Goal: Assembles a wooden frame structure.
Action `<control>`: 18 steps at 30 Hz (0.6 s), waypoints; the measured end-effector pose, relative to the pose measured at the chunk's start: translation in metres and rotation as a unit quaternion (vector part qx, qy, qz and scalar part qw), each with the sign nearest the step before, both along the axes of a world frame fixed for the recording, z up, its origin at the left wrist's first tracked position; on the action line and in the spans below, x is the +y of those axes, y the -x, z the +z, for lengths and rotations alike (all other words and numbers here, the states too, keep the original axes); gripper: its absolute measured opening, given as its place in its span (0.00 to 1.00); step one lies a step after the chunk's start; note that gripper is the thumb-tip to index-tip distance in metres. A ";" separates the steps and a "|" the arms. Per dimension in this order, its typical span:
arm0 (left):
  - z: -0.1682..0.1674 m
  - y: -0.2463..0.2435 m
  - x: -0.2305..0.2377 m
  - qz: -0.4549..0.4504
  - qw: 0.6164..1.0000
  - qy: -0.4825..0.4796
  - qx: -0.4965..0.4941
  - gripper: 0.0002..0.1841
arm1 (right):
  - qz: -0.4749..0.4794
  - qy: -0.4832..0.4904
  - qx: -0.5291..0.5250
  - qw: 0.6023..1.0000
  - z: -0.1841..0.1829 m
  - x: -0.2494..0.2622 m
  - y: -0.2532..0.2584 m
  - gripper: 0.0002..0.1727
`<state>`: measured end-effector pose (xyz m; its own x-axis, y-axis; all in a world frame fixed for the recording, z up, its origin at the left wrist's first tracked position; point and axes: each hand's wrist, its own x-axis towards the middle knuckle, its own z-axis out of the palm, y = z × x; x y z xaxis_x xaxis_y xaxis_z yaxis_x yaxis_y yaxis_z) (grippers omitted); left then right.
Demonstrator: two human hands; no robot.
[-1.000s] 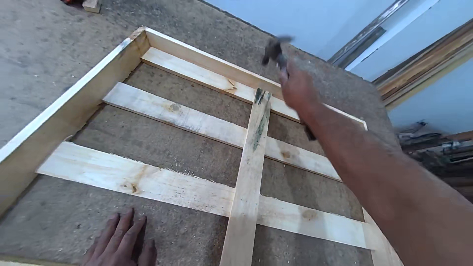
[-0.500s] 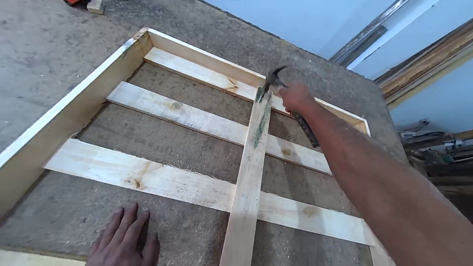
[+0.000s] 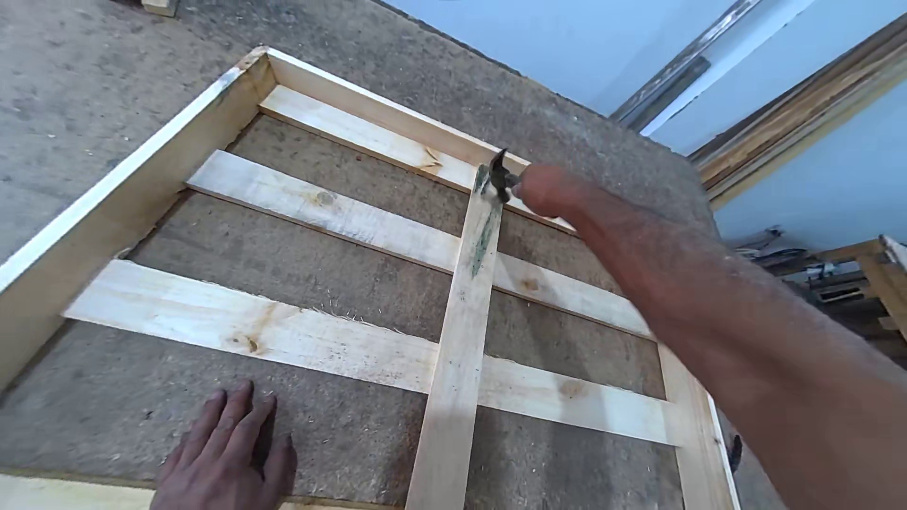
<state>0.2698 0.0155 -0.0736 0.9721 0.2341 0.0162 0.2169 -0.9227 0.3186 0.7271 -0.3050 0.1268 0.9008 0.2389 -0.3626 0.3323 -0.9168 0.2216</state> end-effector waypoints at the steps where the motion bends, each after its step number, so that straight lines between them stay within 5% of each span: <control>1: 0.000 0.001 0.000 0.003 1.000 -0.002 0.004 0.32 | -0.001 0.018 -0.007 1.000 0.010 0.002 0.001 0.24; 6: -0.007 0.000 0.001 0.012 1.000 -0.006 -0.018 0.35 | -0.045 -0.194 -0.106 0.974 0.037 -0.004 0.050 0.26; 10: 0.000 -0.003 -0.003 0.017 1.000 0.004 -0.016 0.36 | 0.031 -0.118 0.030 0.992 0.008 -0.030 0.095 0.24; 13: 0.000 -0.005 -0.003 0.024 1.000 0.008 -0.010 0.37 | 0.063 -0.015 0.069 0.996 0.025 -0.038 0.094 0.20; 18: 0.000 -0.006 -0.002 0.022 1.000 0.006 -0.013 0.37 | -0.005 -0.193 -0.084 0.978 0.045 -0.031 0.100 0.27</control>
<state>0.2759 0.0132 -0.0739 0.9603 0.2763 0.0383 0.2482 -0.9090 0.3350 0.6272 -0.3364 0.1721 0.9432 0.3188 -0.0938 0.3107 -0.9461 -0.0917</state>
